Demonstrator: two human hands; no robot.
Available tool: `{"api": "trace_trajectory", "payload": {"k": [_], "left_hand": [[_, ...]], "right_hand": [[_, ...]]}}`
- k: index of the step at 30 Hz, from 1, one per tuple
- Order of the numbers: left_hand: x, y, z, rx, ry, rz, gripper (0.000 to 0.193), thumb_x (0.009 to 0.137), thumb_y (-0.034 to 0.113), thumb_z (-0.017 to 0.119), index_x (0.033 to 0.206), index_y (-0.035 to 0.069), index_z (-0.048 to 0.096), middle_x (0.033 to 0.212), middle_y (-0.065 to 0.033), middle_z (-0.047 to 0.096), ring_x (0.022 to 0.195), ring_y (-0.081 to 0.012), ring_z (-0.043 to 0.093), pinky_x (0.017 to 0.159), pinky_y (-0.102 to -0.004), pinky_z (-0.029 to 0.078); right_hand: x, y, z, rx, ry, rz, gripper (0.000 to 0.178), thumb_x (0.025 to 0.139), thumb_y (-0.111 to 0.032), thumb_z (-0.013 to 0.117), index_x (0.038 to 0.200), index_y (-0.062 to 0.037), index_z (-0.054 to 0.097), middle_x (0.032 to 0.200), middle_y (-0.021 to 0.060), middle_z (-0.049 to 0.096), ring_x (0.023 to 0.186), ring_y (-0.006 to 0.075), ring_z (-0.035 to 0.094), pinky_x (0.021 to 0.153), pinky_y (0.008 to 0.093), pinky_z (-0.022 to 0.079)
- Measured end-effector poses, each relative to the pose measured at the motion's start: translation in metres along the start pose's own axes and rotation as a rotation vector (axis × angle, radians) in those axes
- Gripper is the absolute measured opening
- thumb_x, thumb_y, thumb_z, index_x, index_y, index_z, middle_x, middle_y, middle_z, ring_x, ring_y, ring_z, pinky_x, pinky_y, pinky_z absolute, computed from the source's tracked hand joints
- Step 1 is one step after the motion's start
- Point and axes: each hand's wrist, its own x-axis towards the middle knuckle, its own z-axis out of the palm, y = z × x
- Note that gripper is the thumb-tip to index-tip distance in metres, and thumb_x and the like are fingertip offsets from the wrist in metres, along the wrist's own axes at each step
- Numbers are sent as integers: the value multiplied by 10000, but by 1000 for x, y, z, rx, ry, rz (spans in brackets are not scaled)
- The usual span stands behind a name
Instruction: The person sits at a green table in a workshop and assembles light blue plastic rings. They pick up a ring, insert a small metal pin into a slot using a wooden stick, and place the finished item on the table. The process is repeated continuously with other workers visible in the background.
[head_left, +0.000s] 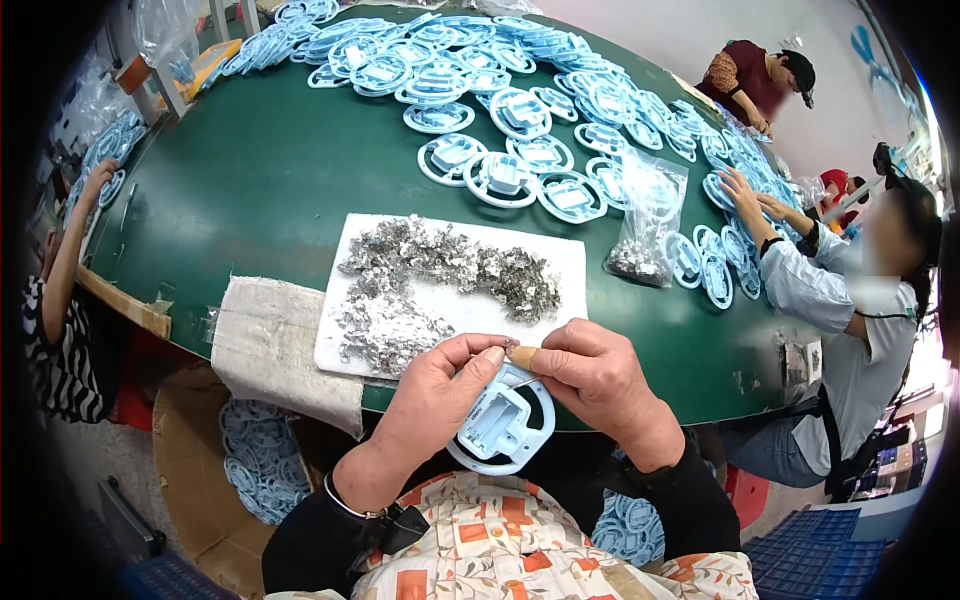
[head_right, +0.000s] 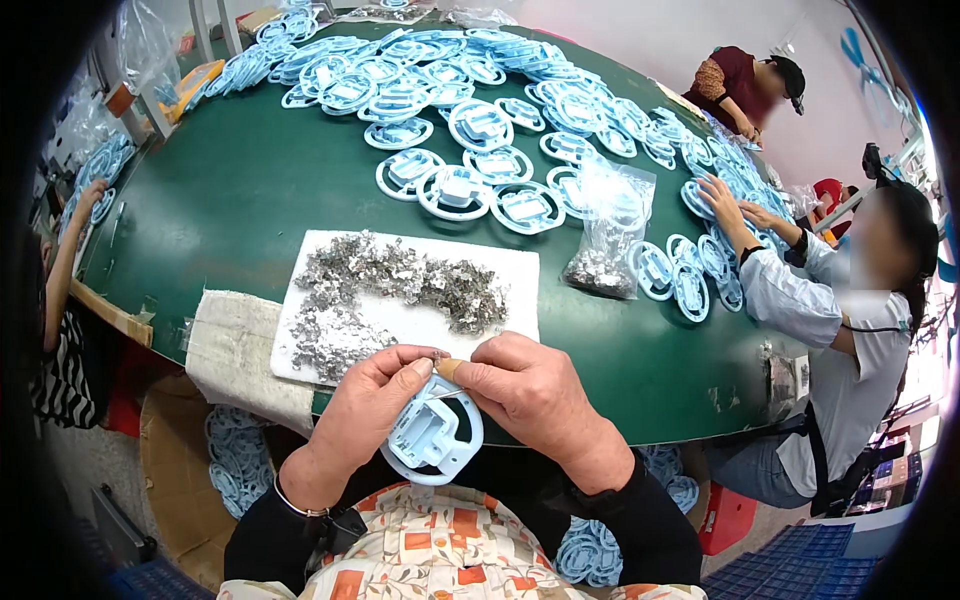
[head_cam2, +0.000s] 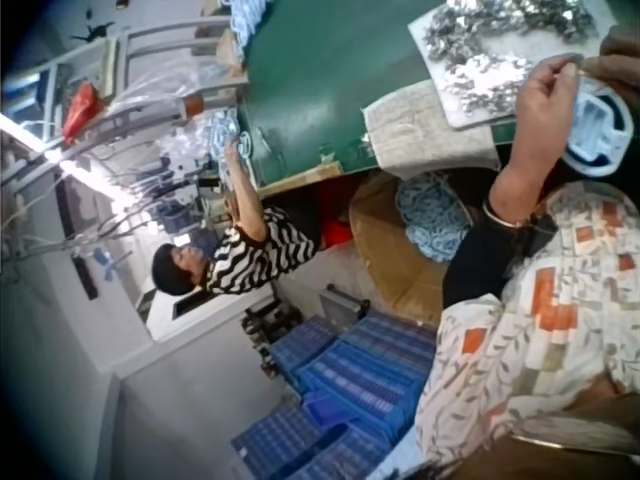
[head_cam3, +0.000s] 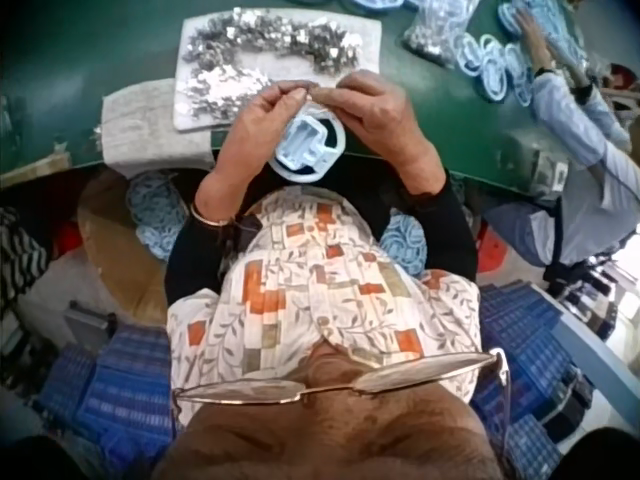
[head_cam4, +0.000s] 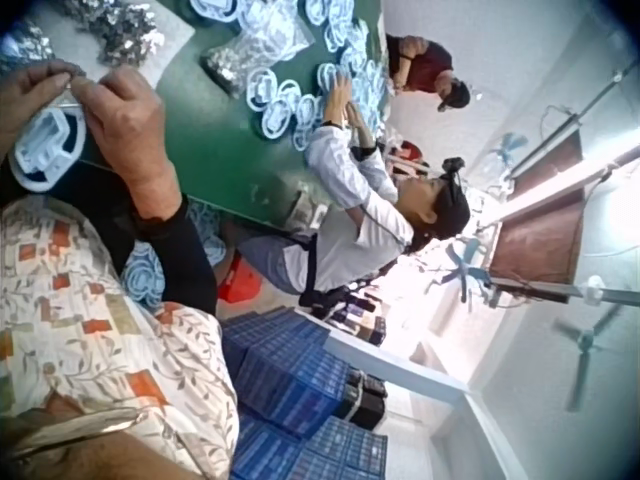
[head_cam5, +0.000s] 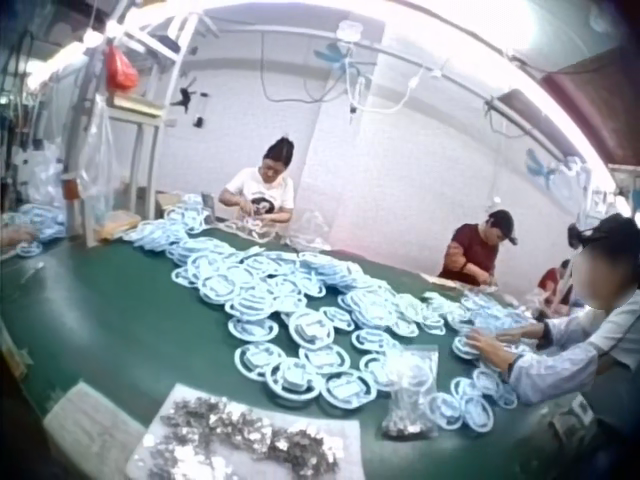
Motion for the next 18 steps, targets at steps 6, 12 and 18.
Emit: {"api": "trace_trajectory", "payload": {"k": [6, 12, 18], "left_hand": [[0, -1, 4, 132, 9, 11, 240, 1058, 143, 587, 1197, -32, 675, 1055, -65, 733, 900, -70, 672, 785, -217, 564], [-2, -6, 11, 315, 7, 94, 271, 1034, 212, 645, 1150, -23, 714, 915, -9, 737, 804, -25, 609, 698, -223, 510], [-8, -1, 17, 420, 36, 121, 266, 1034, 214, 635, 1130, -21, 715, 870, -20, 734, 775, -28, 607, 686, -237, 515]], "right_hand": [[-2, -5, -6, 373, 15, 408, 182, 843, -11, 763, 1022, -36, 747, 848, 70, 677, 680, 169, 633, 625, 298, 522], [0, -5, -15, 518, -158, 586, 126, 899, -78, 731, 973, 19, 704, 734, 47, 636, 669, 84, 553, 607, 264, 466], [-6, 3, -5, 680, -163, 692, 122, 901, -95, 711, 898, 22, 678, 685, 14, 592, 648, 54, 492, 584, 256, 432]]}}
